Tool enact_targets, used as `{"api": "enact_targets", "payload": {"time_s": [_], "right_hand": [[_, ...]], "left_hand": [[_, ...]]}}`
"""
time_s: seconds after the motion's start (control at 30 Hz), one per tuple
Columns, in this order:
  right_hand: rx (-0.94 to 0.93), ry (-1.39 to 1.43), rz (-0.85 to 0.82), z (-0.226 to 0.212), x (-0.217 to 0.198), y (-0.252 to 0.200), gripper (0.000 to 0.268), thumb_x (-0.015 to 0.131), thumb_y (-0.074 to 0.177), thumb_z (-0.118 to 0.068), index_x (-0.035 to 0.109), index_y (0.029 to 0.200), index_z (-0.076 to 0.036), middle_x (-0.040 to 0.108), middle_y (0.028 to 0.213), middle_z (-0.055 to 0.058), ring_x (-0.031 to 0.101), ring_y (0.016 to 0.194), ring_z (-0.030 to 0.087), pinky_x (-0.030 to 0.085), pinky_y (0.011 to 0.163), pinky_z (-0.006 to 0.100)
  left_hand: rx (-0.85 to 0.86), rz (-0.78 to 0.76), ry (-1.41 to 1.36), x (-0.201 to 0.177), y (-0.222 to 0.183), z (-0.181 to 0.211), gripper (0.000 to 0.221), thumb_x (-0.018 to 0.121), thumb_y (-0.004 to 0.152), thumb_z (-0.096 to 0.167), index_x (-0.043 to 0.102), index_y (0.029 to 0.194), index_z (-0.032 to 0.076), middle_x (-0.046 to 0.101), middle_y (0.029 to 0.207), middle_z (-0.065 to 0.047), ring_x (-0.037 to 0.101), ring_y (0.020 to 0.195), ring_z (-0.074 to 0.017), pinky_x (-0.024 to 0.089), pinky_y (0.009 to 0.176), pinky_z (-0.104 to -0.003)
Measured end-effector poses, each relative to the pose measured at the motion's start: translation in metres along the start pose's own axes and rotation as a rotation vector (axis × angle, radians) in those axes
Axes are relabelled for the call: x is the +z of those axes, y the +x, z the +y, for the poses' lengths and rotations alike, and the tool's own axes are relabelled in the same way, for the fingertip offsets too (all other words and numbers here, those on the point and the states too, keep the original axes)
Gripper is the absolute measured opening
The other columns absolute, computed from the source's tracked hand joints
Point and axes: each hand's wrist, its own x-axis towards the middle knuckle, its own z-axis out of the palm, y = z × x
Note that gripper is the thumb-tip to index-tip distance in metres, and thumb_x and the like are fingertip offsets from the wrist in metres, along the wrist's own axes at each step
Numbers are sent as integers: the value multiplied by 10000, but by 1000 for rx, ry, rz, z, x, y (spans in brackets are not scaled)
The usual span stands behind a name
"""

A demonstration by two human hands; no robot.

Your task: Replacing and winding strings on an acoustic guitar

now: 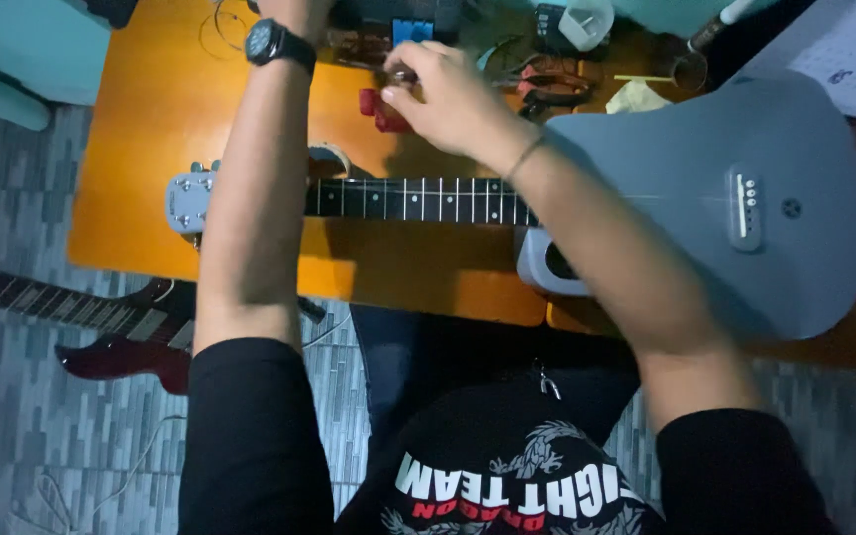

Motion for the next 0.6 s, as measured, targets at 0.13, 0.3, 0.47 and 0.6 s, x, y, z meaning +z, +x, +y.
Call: {"api": "enact_targets", "payload": {"time_s": [0.13,0.3,0.47,0.6], "right_hand": [[-108,-108,-194,-14,-32,-56,225,603,1067,-219,654,1208,-51,665,1213,143,612,1166,312,486,992,476],[-363,-390,-43,10,-26,-134,147,719,1010,-163,728,1070,-29,697,1111,131,627,1059,291,540,928,396],[-267,-552,171,30,-3,-162,101,709,1004,-216,722,1098,-182,651,1084,-26,655,979,302,552,718,407],[-315,-524,182,30,9,-149,87,702,1017,-234,703,1061,-159,619,981,3,649,933,295,531,718,421]], "left_hand": [[93,-16,145,-32,-24,8,135,655,970,41,665,1099,80,735,968,-146,683,755,-349,449,535,-394],[-11,-42,170,-106,-98,97,69,684,1047,70,655,1089,25,667,1034,-125,622,907,-238,526,787,-348],[-406,252,193,-156,-211,99,116,691,1015,60,712,1128,77,654,1040,-58,605,885,-284,515,721,-364],[-547,341,241,-170,-244,62,165,728,1015,119,685,1173,94,603,1108,-87,591,984,-288,507,748,-351]]}}
